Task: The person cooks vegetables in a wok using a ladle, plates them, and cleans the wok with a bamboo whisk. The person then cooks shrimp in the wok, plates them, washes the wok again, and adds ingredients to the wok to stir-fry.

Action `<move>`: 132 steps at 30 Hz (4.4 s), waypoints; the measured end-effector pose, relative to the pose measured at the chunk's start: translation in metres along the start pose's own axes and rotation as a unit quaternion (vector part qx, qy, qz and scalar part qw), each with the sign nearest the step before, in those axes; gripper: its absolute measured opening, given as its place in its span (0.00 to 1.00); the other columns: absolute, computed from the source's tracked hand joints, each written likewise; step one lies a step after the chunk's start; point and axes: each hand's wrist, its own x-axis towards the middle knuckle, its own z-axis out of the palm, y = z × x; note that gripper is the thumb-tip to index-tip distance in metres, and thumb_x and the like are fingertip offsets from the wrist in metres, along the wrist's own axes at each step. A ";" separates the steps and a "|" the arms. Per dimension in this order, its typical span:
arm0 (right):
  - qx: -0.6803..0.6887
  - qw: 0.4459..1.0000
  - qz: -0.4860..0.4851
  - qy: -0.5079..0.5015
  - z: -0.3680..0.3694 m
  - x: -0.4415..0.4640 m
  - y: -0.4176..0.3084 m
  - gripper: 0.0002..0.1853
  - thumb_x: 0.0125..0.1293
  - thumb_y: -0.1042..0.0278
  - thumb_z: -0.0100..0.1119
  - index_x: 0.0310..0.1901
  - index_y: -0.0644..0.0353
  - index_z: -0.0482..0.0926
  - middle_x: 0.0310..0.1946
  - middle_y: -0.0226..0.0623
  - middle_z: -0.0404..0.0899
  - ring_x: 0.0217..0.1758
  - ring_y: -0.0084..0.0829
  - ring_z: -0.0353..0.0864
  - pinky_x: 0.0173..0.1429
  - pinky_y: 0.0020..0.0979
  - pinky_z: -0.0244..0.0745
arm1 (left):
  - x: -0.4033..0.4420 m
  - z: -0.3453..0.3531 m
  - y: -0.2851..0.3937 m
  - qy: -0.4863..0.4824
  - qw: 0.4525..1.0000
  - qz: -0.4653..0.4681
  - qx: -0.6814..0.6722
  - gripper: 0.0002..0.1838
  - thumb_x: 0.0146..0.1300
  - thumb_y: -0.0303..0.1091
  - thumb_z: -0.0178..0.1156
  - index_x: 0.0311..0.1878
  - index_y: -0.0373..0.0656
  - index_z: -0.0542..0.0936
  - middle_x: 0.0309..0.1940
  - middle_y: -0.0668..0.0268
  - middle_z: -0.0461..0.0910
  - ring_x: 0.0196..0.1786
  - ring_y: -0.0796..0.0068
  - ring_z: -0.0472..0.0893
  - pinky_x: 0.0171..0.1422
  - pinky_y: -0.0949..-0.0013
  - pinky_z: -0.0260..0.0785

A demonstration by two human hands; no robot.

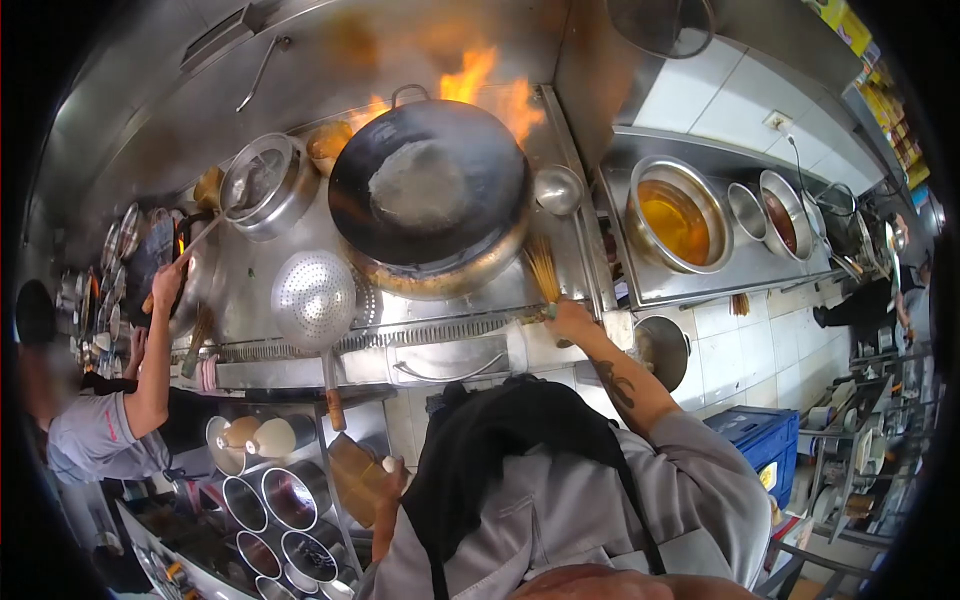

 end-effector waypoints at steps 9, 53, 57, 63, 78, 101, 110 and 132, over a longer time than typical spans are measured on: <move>0.577 0.813 0.036 -0.073 -0.111 -0.013 0.007 0.20 0.60 0.67 0.64 0.53 0.62 0.74 0.31 0.35 0.79 0.28 0.29 0.81 0.30 0.29 0.78 | 0.008 0.010 -0.016 -0.023 0.999 -0.009 -0.029 0.35 0.55 0.64 0.59 0.48 0.39 0.78 0.38 0.57 0.79 0.32 0.63 0.79 0.31 0.55 0.74; -0.273 0.945 -0.174 0.054 -0.163 0.176 -0.205 0.18 0.61 0.55 0.54 0.45 0.60 0.80 0.42 0.52 0.81 0.46 0.50 0.81 0.51 0.48 0.75 | -0.106 -0.048 0.041 -0.111 0.946 -0.027 -0.304 0.34 0.66 0.63 0.47 0.63 0.44 0.70 0.47 0.63 0.80 0.41 0.66 0.81 0.39 0.63 0.74; -0.092 0.969 -0.226 0.038 -0.127 0.215 -0.295 0.17 0.54 0.57 0.59 0.35 0.65 0.82 0.32 0.55 0.82 0.38 0.49 0.83 0.42 0.45 0.76 | -0.157 -0.049 0.117 -0.075 0.930 0.052 -0.356 0.33 0.68 0.62 0.45 0.61 0.44 0.73 0.44 0.64 0.80 0.38 0.68 0.81 0.37 0.65 0.74; -0.146 0.942 -0.301 -0.020 -0.073 0.122 -0.265 0.15 0.55 0.58 0.58 0.38 0.60 0.81 0.35 0.54 0.82 0.42 0.53 0.82 0.48 0.47 0.76 | -0.163 -0.051 0.115 -0.081 0.912 0.124 -0.383 0.33 0.68 0.63 0.42 0.60 0.45 0.74 0.42 0.63 0.80 0.37 0.68 0.80 0.37 0.65 0.74; -0.220 0.952 -0.204 0.054 -0.167 0.152 -0.179 0.17 0.57 0.60 0.56 0.44 0.60 0.80 0.37 0.53 0.82 0.42 0.51 0.82 0.49 0.47 0.76 | -0.195 -0.070 0.157 -0.094 0.824 0.196 -0.523 0.41 0.61 0.71 0.45 0.61 0.42 0.69 0.39 0.61 0.76 0.30 0.64 0.77 0.28 0.64 0.71; -0.123 0.985 -0.112 0.050 -0.222 0.045 -0.137 0.21 0.55 0.52 0.63 0.45 0.61 0.81 0.34 0.48 0.83 0.37 0.43 0.83 0.42 0.36 0.77 | -0.060 0.129 0.438 -0.278 0.855 0.117 -0.422 0.29 0.66 0.68 0.37 0.46 0.52 0.72 0.35 0.66 0.77 0.40 0.63 0.76 0.34 0.59 0.69; 0.709 0.653 0.238 -0.121 -0.001 -0.020 0.005 0.25 0.69 0.50 0.54 0.54 0.65 0.70 0.19 0.40 0.74 0.18 0.34 0.75 0.19 0.33 0.68 | -0.011 0.141 0.438 -0.243 0.858 0.177 -0.416 0.04 0.62 0.36 0.57 0.39 0.52 0.74 0.37 0.71 0.75 0.39 0.75 0.72 0.36 0.66 0.65; 0.622 0.781 -0.011 -0.064 -0.133 -0.054 -0.087 0.22 0.65 0.54 0.61 0.53 0.59 0.73 0.24 0.33 0.74 0.17 0.24 0.76 0.14 0.24 0.68 | -0.185 0.034 0.393 -0.004 0.932 0.259 -0.255 0.13 0.55 0.36 0.58 0.45 0.50 0.73 0.36 0.71 0.74 0.39 0.76 0.72 0.31 0.66 0.61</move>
